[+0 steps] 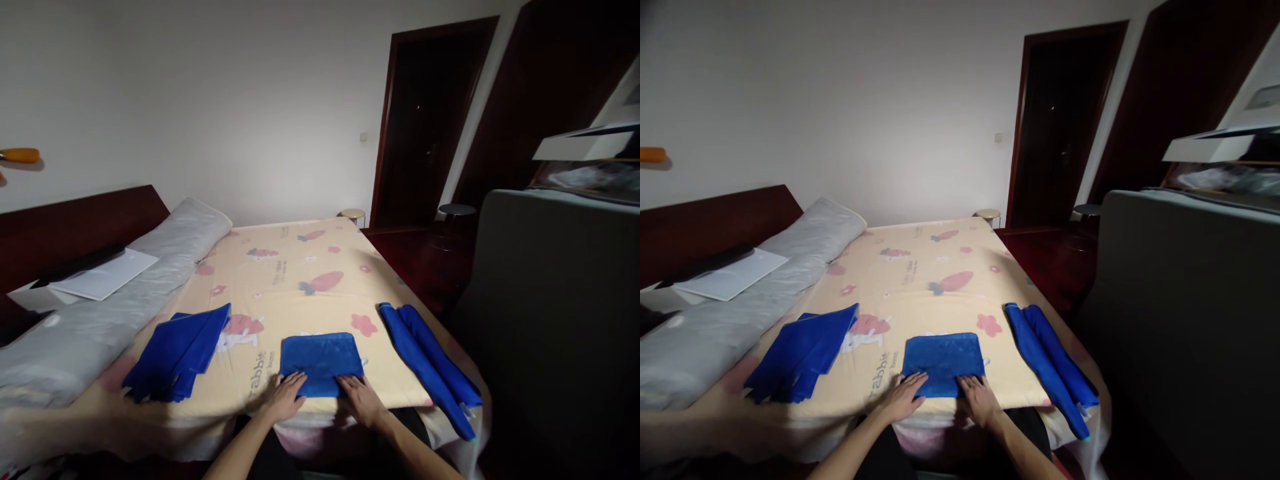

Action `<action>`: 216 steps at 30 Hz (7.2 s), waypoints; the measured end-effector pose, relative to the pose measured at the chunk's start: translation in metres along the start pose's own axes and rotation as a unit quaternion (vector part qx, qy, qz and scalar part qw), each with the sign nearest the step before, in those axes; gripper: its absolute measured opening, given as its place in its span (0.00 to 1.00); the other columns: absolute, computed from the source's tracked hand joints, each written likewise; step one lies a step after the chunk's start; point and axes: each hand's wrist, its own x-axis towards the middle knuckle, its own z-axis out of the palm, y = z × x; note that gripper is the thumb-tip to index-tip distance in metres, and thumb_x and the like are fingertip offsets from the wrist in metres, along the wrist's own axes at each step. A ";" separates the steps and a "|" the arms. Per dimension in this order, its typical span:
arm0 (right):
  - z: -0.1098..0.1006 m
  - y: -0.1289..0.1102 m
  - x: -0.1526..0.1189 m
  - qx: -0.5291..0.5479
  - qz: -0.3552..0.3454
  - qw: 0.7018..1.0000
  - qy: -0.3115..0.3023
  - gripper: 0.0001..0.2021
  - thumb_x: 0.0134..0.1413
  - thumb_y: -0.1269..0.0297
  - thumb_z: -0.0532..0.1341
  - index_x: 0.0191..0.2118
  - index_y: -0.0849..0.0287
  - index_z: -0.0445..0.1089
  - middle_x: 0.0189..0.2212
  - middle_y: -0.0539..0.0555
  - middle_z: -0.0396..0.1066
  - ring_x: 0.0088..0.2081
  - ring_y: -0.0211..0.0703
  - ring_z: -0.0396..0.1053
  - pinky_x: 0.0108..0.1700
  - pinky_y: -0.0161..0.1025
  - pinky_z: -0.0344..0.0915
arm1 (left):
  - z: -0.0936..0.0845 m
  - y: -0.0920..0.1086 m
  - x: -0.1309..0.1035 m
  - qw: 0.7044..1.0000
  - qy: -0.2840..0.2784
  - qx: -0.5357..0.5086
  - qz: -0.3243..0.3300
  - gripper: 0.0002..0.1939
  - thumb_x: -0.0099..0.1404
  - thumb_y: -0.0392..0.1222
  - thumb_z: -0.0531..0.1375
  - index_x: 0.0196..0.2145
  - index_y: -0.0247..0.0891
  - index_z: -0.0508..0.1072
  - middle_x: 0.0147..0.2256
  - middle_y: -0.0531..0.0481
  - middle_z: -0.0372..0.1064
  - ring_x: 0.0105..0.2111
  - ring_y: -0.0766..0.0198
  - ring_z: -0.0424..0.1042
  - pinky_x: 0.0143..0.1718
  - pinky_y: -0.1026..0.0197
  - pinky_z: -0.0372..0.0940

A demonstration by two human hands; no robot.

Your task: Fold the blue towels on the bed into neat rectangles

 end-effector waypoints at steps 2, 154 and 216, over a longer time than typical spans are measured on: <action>-0.003 0.007 -0.001 -0.005 0.010 1.000 -0.004 0.31 0.52 0.67 0.52 0.64 0.59 0.53 0.62 0.62 0.58 0.60 0.56 0.55 0.61 0.57 0.45 | -0.004 -0.008 -0.003 1.000 -0.004 0.020 -0.024 0.32 0.63 0.46 0.49 0.65 0.46 0.52 0.66 0.48 0.48 0.65 0.54 0.47 0.63 0.38 0.41; -0.009 -0.013 0.009 -0.094 0.073 0.992 0.041 0.24 0.53 0.76 0.50 0.55 0.57 0.64 0.53 0.62 0.66 0.54 0.56 0.59 0.55 0.51 0.48 | 0.007 0.005 0.005 0.974 0.108 0.193 -0.050 0.31 0.61 0.25 0.43 0.59 0.41 0.62 0.52 0.41 0.66 0.54 0.52 0.61 0.57 0.44 0.54; -0.011 -0.019 0.007 -0.080 0.047 0.995 0.037 0.23 0.47 0.65 0.59 0.51 0.62 0.66 0.48 0.63 0.67 0.50 0.57 0.60 0.52 0.49 0.48 | 0.005 0.020 -0.006 0.994 0.030 0.101 -0.041 0.29 0.61 0.40 0.48 0.60 0.32 0.60 0.59 0.38 0.59 0.61 0.51 0.54 0.64 0.47 0.43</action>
